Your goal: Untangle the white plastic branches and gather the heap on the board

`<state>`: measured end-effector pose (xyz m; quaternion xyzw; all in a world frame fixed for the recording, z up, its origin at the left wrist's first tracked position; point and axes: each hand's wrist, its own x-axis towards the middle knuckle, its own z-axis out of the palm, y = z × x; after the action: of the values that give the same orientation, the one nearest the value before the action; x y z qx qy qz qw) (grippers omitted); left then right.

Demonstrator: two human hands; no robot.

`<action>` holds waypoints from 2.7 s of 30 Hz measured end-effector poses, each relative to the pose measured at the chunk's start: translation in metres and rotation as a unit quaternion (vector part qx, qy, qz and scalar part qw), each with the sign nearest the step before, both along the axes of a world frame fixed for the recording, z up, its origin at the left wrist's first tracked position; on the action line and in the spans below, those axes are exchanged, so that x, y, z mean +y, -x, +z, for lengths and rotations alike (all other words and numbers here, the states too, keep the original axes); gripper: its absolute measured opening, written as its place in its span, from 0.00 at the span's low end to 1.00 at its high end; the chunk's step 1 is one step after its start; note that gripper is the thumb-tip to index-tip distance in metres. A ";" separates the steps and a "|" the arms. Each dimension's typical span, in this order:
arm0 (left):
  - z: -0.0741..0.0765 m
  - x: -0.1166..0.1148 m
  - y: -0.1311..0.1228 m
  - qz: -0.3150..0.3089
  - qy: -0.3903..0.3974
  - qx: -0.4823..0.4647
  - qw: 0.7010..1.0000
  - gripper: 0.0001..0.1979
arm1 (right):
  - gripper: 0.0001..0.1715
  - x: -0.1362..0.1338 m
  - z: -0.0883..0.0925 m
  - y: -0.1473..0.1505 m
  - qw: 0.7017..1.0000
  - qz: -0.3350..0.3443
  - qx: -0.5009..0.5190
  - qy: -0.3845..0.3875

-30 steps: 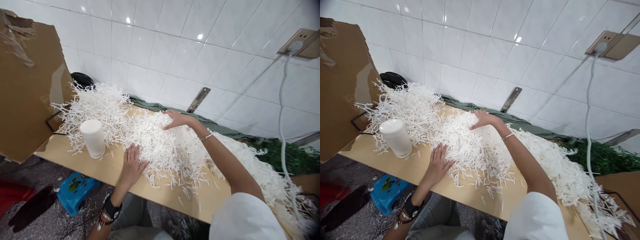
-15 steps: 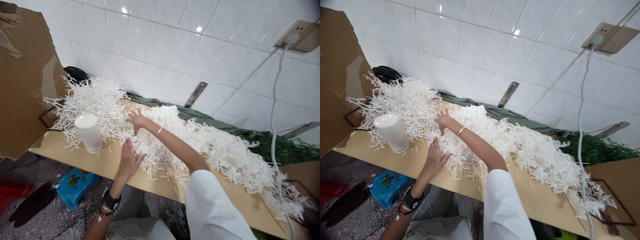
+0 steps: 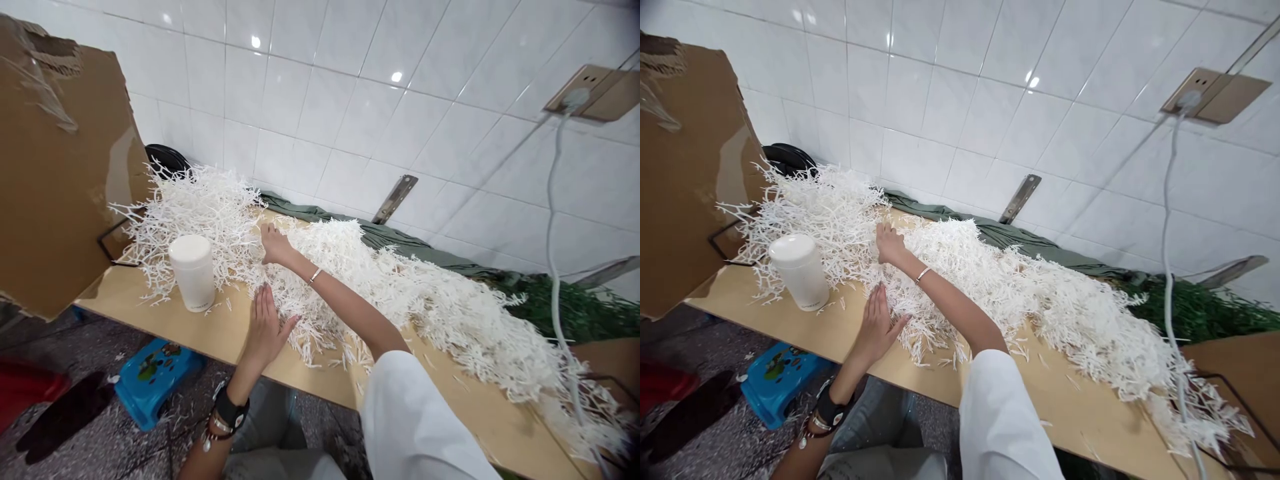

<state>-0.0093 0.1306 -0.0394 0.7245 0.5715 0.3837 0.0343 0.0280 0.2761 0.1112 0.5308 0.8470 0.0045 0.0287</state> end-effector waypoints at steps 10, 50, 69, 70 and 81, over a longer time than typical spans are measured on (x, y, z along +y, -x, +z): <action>0.002 -0.002 0.000 0.003 -0.002 0.013 1.000 0.41 | 0.86 0.039 -0.026 -0.003 0.987 -0.026 -0.075 0.142; 0.005 -0.003 0.002 -0.011 0.014 0.056 0.998 0.38 | 0.41 0.024 0.106 -0.174 0.998 -0.052 -0.027 0.012; 0.003 -0.001 0.002 -0.012 0.003 0.093 0.996 0.37 | 0.45 -0.011 0.109 -0.199 0.982 0.055 0.180 0.002; 0.003 -0.001 0.002 -0.012 0.004 0.092 0.996 0.37 | 0.46 -0.011 0.104 -0.197 0.984 0.057 0.168 0.003; 0.003 -0.002 0.003 -0.021 0.002 0.083 0.996 0.37 | 0.43 -0.021 0.091 -0.210 0.981 0.040 0.182 -0.049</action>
<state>-0.0120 0.1283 -0.0366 0.7658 0.5577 0.3203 -0.0035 0.2382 0.2555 0.2025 0.4889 0.8574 -0.0495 -0.1527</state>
